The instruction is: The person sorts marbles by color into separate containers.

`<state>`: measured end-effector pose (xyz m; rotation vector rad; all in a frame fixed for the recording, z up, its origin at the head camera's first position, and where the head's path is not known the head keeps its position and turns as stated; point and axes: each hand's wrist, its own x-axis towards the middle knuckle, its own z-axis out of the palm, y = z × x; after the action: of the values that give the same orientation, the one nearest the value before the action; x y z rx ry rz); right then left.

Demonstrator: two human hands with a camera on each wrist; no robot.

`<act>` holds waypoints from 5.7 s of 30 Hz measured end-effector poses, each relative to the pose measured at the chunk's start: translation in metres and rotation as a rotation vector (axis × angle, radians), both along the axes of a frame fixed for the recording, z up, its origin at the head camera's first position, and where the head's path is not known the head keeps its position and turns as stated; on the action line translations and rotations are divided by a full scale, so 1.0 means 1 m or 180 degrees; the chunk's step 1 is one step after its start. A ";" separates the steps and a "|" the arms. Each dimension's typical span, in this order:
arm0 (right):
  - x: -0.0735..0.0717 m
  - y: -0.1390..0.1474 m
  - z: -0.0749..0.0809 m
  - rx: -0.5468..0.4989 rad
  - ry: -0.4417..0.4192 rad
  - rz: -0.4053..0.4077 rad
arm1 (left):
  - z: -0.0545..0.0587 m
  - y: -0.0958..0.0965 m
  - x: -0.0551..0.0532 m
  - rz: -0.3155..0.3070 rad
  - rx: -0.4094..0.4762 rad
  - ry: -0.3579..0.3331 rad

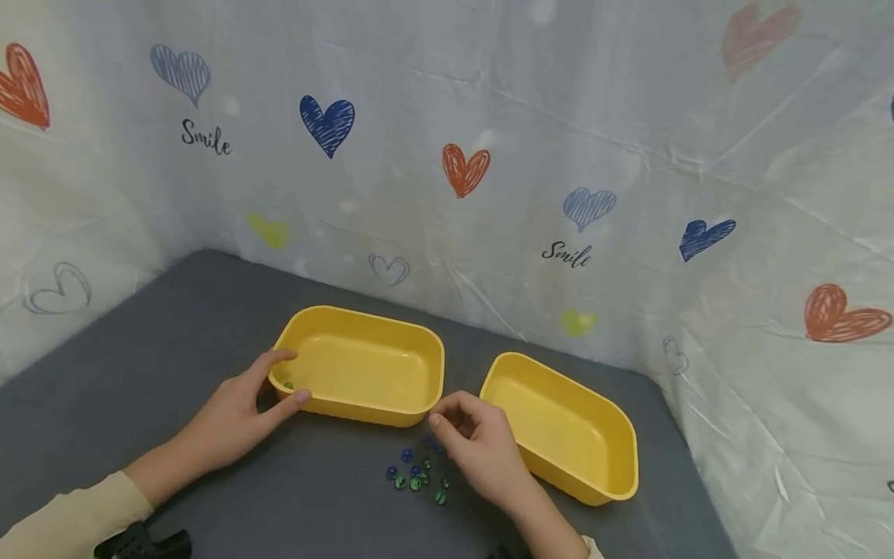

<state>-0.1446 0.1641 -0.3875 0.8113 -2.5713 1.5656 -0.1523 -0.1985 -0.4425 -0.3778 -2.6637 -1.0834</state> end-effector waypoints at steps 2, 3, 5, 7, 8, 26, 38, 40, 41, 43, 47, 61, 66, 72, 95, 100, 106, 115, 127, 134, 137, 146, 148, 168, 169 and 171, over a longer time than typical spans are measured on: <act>0.001 0.001 0.000 0.0044 -0.0012 0.0015 | -0.001 0.002 0.000 0.0006 0.0012 0.0014; 0.001 0.002 0.000 0.0077 -0.0021 0.0009 | -0.001 0.003 0.001 -0.0004 0.0028 0.0013; 0.004 0.004 0.000 0.0150 -0.0073 -0.0019 | -0.002 0.004 0.001 -0.0022 0.0048 0.0016; 0.008 0.006 0.000 0.0208 -0.0144 -0.0030 | -0.002 0.005 0.001 -0.0035 0.0059 0.0015; 0.010 0.006 0.000 0.0236 -0.0186 -0.0029 | -0.002 0.006 0.001 -0.0041 0.0063 0.0025; 0.028 0.029 -0.014 0.0666 -0.0677 0.0070 | 0.003 0.001 0.001 -0.0037 0.0056 0.0058; 0.029 0.037 -0.026 0.0731 -0.0945 0.0233 | 0.000 0.001 0.002 -0.0014 0.0043 0.0038; 0.029 0.037 -0.027 0.0747 -0.0958 0.0250 | 0.000 0.001 0.002 -0.0017 0.0035 0.0056; 0.028 0.037 -0.027 0.0752 -0.0958 0.0258 | 0.000 0.001 0.002 -0.0018 0.0032 0.0062; 0.028 0.036 -0.028 0.0769 -0.0975 0.0263 | 0.000 0.001 0.002 -0.0016 0.0021 0.0082; 0.028 0.036 -0.030 0.0829 -0.0949 0.0244 | 0.001 0.001 0.001 -0.0030 0.0005 0.0074; 0.029 0.032 -0.034 0.0826 -0.0907 0.0231 | 0.005 0.001 0.003 -0.0018 -0.0049 0.0048; 0.028 0.031 -0.036 0.0811 -0.0892 0.0266 | 0.006 0.000 0.004 -0.0011 -0.0048 0.0066; 0.026 0.030 -0.033 0.0789 -0.0873 0.0248 | 0.006 0.000 0.005 -0.0012 -0.0018 0.0065; 0.020 0.022 -0.010 0.0600 -0.0357 -0.0053 | 0.002 0.004 0.002 -0.0021 0.0043 0.0093; 0.019 0.021 -0.005 0.0543 -0.0227 -0.0147 | 0.001 0.004 0.003 -0.0025 0.0064 0.0062; 0.016 0.013 -0.001 0.0440 0.0101 -0.0184 | 0.001 0.001 0.003 -0.0006 0.0035 0.0111; 0.008 -0.010 0.019 0.0301 0.0174 -0.0286 | 0.002 0.000 0.003 0.0008 -0.0009 0.0024; -0.007 -0.035 0.041 0.0039 0.0079 -0.0347 | 0.001 0.003 0.003 -0.0015 0.0005 -0.0022; -0.038 -0.039 0.013 0.0002 -0.0080 -0.0207 | -0.001 0.003 0.004 -0.0007 0.0026 -0.0028; -0.043 -0.041 0.010 0.0065 -0.0063 -0.0122 | 0.000 0.003 0.003 -0.0017 0.0027 0.0012; -0.048 -0.040 0.002 0.0112 0.0079 -0.0088 | 0.003 0.002 0.005 -0.0028 0.0022 -0.0018; -0.047 -0.041 0.000 0.0124 0.0146 -0.0115 | 0.003 0.002 0.005 -0.0020 -0.0009 0.0003; -0.042 -0.045 0.002 0.0241 0.0256 -0.0251 | 0.006 0.002 0.004 -0.0016 -0.0021 -0.0076; -0.042 -0.045 0.002 0.0245 0.0236 -0.0253 | 0.006 0.001 0.004 -0.0021 -0.0019 -0.0075; -0.042 -0.045 0.002 0.0256 0.0201 -0.0250 | 0.006 0.001 0.004 -0.0026 0.0004 -0.0054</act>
<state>-0.1863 0.1192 -0.3852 0.7432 -2.6021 1.4012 -0.1480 -0.1974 -0.4367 -0.3813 -2.6785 -1.0953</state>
